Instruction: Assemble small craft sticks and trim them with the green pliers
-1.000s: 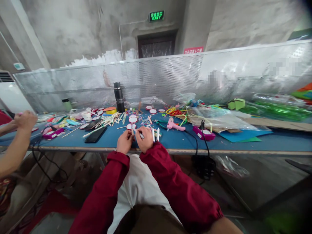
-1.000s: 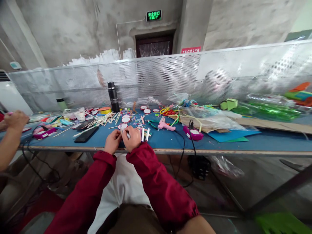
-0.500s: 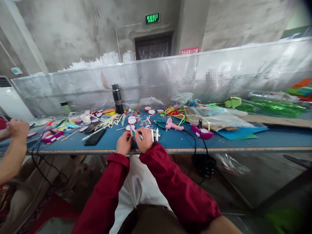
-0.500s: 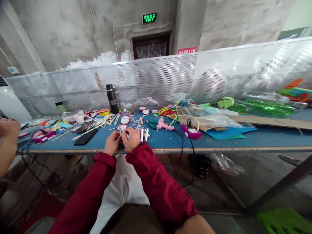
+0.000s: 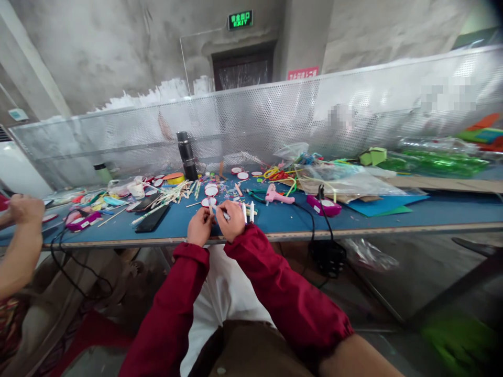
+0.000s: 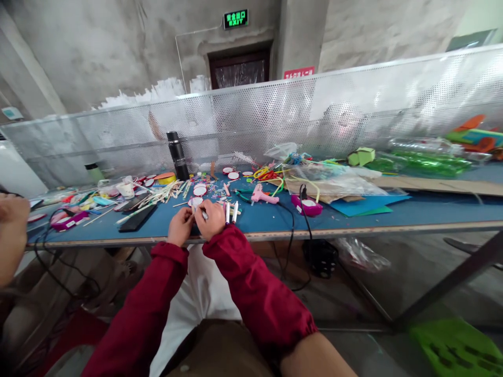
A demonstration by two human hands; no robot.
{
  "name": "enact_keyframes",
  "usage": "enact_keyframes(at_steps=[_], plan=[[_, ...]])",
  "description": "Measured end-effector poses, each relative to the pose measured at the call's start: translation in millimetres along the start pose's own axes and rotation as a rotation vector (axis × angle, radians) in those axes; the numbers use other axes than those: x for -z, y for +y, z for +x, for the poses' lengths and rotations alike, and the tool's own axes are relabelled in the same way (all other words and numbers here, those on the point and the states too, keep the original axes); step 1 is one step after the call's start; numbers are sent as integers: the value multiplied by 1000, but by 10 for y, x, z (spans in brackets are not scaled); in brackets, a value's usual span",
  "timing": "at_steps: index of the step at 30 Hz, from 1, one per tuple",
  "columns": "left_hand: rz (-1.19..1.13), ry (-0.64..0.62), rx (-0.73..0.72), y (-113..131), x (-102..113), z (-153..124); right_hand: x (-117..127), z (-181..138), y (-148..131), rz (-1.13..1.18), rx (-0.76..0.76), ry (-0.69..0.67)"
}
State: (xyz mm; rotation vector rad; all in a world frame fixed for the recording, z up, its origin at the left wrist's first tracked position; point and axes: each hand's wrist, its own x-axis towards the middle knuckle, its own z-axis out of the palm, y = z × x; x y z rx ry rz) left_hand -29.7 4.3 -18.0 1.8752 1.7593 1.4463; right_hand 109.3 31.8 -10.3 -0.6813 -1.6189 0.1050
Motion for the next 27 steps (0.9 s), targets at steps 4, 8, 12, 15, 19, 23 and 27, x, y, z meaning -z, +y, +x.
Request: enact_keyframes(at_steps=[4,8,12,15,19,23,27], plan=[[10,7,-10,-6,1,4,-15,-5,16,-10,-17,14],[2,8,-1,7,2,0,-14,1,13,-12,-10,10],[16,8,0,17,1,-6,-9,5,9,-4,9,-7],[22,6,-1,8,-2,-3,-12,5,12,0,-5,-4],[16,1,-2,-19,-7,8,-6,8,5,1,-1,-3],[10,-3,2,-25,-8,10,5,10,-3,3,-12,9],[20,5,-1,-2,-2,2,-4,5,18,21,0,28]])
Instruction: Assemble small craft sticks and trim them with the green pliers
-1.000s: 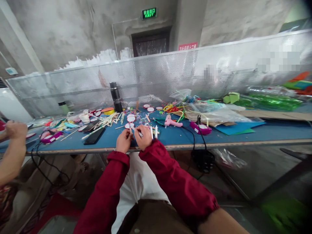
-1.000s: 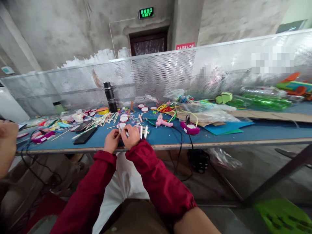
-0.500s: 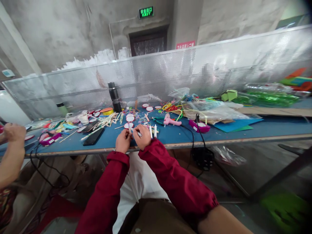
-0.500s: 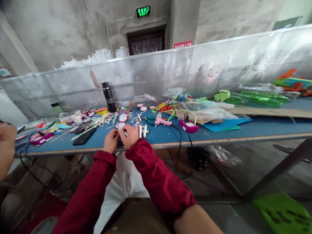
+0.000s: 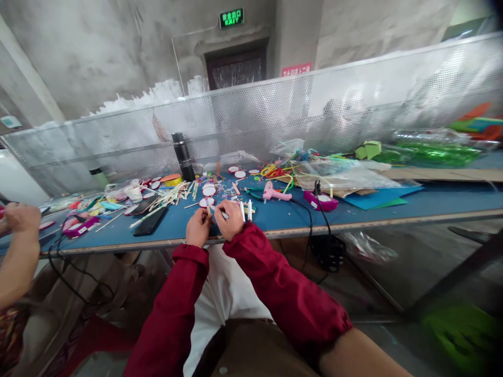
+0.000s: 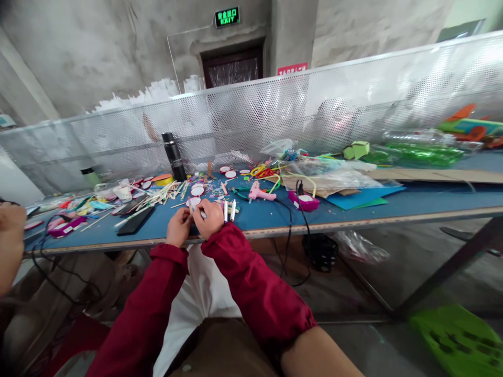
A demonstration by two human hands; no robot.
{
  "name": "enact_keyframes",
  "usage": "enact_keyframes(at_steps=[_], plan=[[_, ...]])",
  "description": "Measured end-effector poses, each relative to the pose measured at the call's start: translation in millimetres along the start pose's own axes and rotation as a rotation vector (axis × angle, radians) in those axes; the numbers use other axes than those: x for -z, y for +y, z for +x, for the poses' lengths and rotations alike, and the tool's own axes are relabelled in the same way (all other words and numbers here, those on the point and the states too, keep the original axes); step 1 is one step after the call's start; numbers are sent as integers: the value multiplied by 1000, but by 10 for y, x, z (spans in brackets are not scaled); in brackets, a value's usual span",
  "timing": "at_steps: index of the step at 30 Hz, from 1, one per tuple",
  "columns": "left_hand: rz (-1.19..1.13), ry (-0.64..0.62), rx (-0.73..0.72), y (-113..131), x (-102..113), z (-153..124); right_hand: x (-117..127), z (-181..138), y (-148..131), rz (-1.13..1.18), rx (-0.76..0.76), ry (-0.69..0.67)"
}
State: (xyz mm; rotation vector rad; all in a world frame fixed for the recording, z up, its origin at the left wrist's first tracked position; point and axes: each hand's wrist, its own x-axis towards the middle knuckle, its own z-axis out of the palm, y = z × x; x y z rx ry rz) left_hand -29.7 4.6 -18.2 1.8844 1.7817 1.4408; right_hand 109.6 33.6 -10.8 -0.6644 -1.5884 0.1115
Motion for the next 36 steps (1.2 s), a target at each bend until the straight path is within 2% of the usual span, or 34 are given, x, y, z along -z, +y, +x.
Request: enact_keyframes(at_steps=[12,36], plan=[[-16,-6,7,-34,-18,10,-19,-7,20,5,18,29],[-3,-8,-6,-54,-25,10,-13,1,11,-25,2,5]])
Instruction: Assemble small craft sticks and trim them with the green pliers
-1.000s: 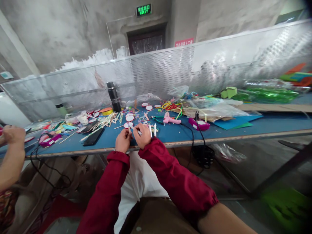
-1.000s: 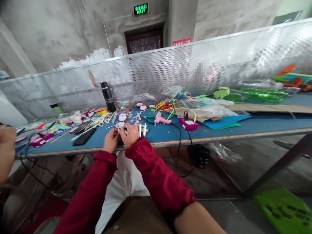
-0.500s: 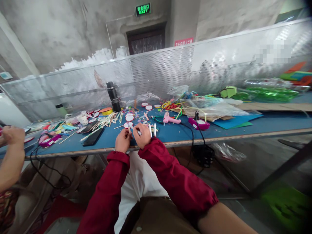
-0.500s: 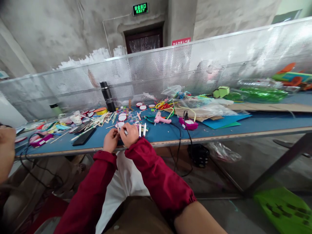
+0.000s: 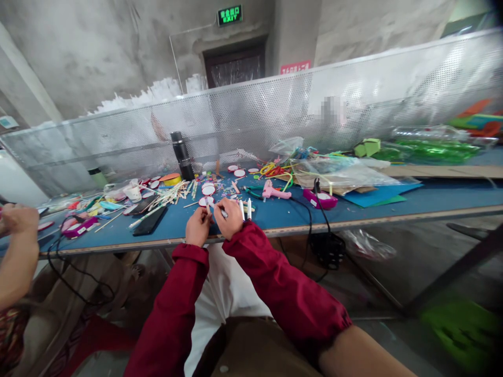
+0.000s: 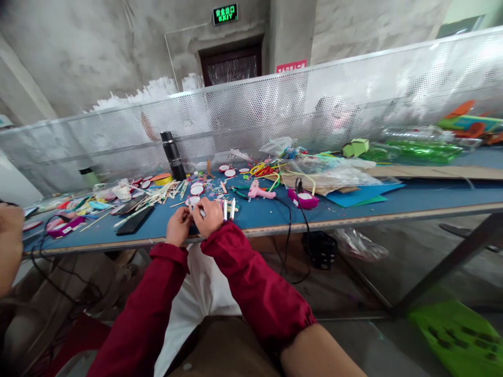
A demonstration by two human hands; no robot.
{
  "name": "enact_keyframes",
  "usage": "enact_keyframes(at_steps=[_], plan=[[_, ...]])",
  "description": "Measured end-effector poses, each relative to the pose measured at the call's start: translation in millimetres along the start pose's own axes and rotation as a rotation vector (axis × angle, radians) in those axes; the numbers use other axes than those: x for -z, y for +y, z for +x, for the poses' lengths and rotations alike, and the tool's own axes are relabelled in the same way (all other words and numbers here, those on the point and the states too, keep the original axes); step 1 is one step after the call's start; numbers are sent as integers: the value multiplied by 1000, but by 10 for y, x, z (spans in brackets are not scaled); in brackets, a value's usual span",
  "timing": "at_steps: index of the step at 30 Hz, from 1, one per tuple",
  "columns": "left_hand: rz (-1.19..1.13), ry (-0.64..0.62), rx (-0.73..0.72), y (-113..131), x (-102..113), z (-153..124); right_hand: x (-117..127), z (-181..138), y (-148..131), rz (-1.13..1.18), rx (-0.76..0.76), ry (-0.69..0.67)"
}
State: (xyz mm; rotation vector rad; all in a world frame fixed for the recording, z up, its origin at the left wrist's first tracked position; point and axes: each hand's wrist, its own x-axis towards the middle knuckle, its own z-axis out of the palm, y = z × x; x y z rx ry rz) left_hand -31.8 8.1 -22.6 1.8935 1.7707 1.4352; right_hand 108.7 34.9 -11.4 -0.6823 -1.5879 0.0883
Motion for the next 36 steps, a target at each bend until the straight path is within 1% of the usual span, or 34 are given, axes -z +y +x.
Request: enact_keyframes(at_steps=[12,24,31,34,36], plan=[[19,6,3,16,6,-1,-1,-4,7,-13,1,-6],[-8,10,0,43,0,-13,29,-1,-36,11,32,-47],[8,0,10,20,-2,7,12,0,-15,4,15,1],[9,-2,13,18,-2,10,13,3,-11,-10,-9,5],[2,-2,9,16,-4,8,16,3,-13,-10,3,0]])
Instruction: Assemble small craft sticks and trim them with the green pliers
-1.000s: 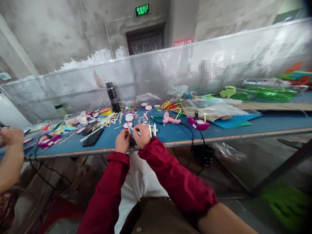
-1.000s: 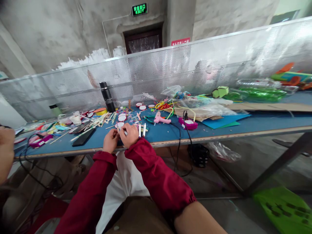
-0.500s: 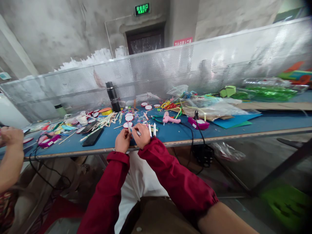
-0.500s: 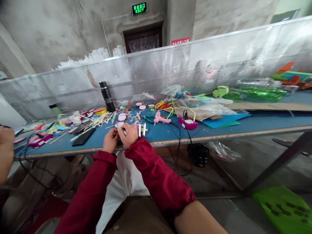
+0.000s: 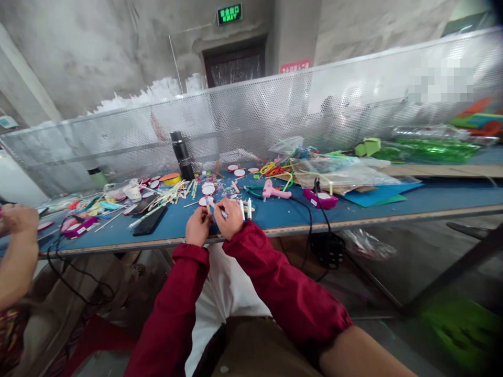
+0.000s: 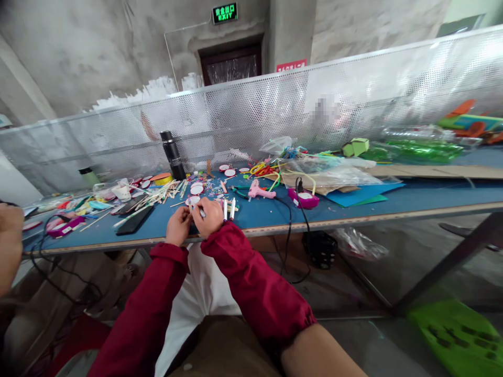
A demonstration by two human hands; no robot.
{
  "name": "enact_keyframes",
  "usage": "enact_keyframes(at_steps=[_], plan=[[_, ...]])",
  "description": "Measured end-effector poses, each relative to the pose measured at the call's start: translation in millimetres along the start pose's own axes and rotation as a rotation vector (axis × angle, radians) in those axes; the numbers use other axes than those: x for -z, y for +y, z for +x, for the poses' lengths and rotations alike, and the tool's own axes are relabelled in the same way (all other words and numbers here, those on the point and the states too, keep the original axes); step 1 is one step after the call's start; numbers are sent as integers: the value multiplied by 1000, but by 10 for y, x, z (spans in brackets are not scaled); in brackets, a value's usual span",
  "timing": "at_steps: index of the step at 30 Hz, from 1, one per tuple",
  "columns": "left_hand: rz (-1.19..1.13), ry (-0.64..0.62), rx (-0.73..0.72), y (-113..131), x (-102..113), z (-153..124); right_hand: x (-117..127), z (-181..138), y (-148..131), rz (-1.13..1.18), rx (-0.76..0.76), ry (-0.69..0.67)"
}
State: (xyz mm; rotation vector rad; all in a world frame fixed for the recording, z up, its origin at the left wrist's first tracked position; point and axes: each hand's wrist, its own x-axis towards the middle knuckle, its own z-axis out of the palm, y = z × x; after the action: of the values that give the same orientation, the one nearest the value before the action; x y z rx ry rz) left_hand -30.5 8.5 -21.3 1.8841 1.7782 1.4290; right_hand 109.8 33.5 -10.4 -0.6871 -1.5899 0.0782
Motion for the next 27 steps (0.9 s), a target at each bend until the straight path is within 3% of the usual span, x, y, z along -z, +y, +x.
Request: enact_keyframes(at_steps=[27], plan=[[-1,13,-4,21,3,-10,-5,-11,9,0,19,-28]])
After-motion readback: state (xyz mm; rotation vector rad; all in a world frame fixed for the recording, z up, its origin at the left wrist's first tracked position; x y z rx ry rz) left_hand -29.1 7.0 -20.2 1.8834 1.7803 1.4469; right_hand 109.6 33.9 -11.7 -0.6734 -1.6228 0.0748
